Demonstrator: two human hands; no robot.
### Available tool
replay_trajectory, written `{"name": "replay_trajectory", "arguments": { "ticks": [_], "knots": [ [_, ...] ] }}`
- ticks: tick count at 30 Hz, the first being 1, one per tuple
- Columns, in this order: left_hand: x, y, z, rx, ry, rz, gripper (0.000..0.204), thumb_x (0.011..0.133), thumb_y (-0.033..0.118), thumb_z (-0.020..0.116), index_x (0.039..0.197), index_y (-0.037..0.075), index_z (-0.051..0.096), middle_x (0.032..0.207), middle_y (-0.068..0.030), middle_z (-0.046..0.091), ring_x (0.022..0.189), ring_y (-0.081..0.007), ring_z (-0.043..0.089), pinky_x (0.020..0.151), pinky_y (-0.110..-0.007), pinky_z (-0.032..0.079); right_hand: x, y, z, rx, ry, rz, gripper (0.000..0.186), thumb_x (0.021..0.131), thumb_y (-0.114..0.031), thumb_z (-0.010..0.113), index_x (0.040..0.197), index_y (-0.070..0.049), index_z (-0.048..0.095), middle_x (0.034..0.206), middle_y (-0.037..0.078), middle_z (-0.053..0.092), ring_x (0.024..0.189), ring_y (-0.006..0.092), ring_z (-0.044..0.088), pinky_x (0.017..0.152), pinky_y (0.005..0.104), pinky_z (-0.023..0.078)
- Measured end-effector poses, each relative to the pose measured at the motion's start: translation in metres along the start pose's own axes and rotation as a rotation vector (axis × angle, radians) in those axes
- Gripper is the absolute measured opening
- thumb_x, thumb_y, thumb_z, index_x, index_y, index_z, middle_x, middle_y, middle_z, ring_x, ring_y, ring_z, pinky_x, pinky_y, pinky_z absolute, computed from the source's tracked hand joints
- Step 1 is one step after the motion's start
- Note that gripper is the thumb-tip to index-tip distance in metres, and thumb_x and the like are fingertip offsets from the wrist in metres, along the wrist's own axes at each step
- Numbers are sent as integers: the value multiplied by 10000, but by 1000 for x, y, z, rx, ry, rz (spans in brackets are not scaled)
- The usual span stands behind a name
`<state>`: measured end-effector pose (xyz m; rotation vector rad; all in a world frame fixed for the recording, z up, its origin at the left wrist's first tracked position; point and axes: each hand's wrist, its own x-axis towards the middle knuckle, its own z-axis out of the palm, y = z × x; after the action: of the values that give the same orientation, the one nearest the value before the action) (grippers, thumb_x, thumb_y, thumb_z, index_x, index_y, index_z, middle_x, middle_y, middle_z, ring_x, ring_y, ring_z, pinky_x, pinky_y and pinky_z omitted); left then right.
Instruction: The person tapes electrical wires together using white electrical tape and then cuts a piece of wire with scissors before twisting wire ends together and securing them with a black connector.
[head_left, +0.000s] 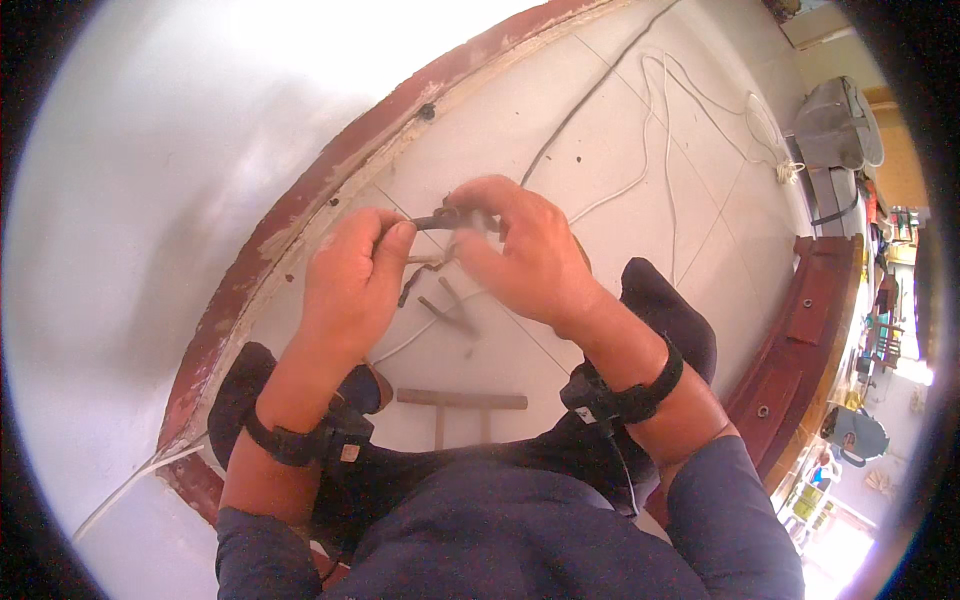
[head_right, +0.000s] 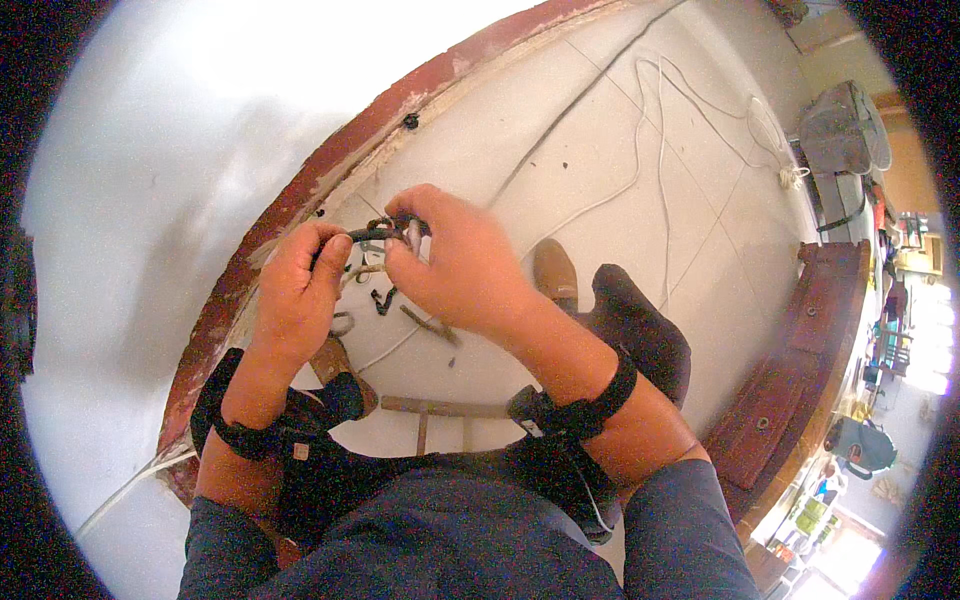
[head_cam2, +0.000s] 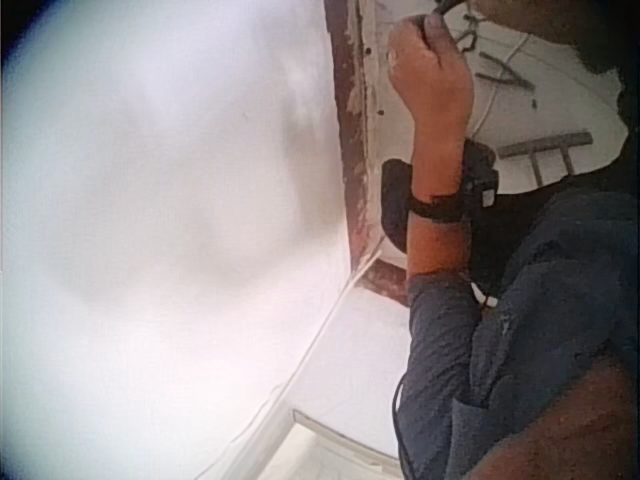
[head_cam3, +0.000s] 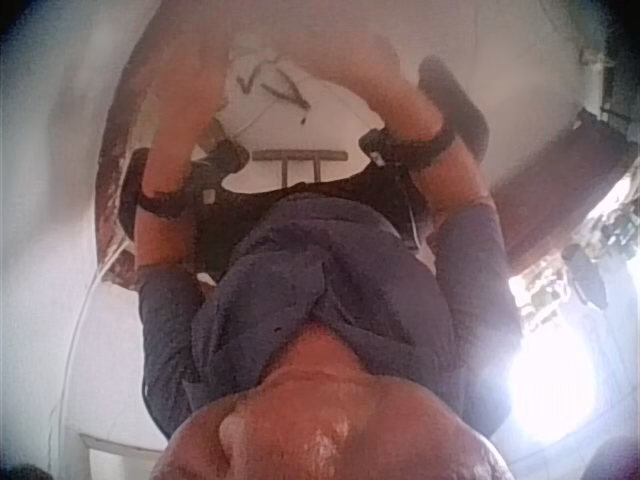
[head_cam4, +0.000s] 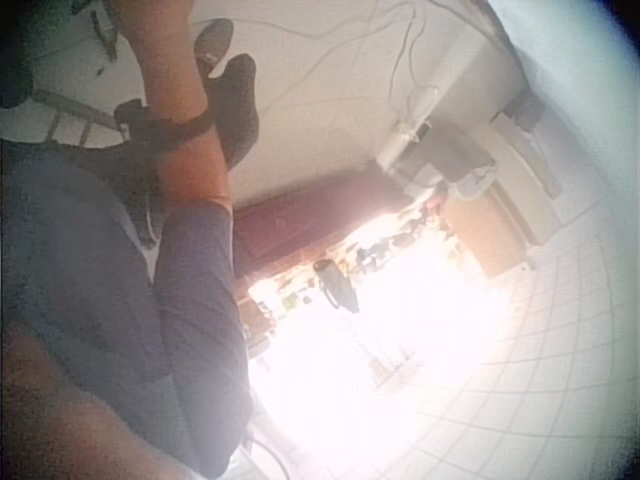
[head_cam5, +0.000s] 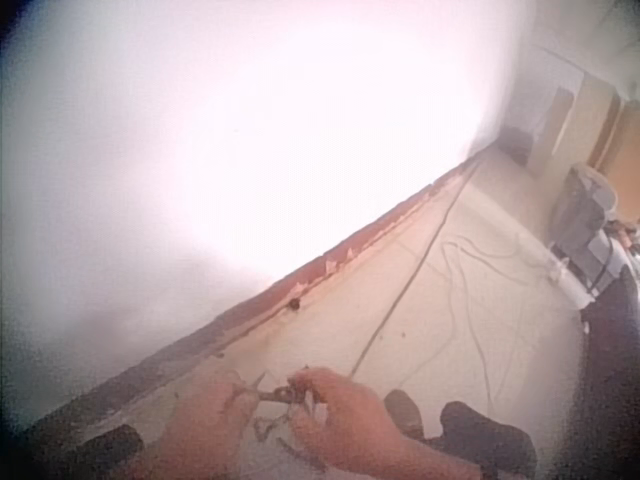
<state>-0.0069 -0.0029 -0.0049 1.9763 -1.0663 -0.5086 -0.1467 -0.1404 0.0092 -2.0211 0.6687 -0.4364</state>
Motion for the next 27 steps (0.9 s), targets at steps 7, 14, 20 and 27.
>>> {"name": "replay_trajectory", "arguments": {
  "ticks": [7, 14, 20, 27],
  "knots": [
    [0, -3, 1, -53, -37, -67, 190, 981, 217, 596, 1014, 33, 628, 786, -95, 621, 686, -204, 599, 638, -342, 477, -1, 4, 3, -109, -34, -54, 231, 829, -152, 659, 1031, -39, 661, 971, 167, 683, 878, 336, 663, 768, 405, 518],
    [-2, 2, 5, -165, -81, 58, 259, 929, 134, 644, 1177, 55, 647, 934, -136, 686, 787, -291, 684, 680, -366, 527, -4, 12, 14, -148, -19, -241, 216, 858, -182, 614, 1005, -25, 634, 926, 180, 665, 883, 387, 634, 791, 479, 500],
    [4, 1, 4, 117, 67, 433, 285, 848, 55, 692, 1131, 56, 660, 883, -143, 656, 745, -341, 651, 604, -399, 510, -2, 6, 8, -48, -97, -117, 337, 861, -117, 635, 1170, -31, 533, 1051, 194, 680, 981, 391, 645, 804, 476, 517],
    [6, -2, -2, 109, 142, 518, 225, 823, 25, 706, 1043, 53, 665, 843, -140, 636, 696, -336, 624, 569, -401, 482, 1, 2, 6, 113, -81, -150, 511, 856, -182, 713, 1286, -26, 485, 1158, 212, 663, 1075, 386, 642, 876, 452, 526]
  ]
}}
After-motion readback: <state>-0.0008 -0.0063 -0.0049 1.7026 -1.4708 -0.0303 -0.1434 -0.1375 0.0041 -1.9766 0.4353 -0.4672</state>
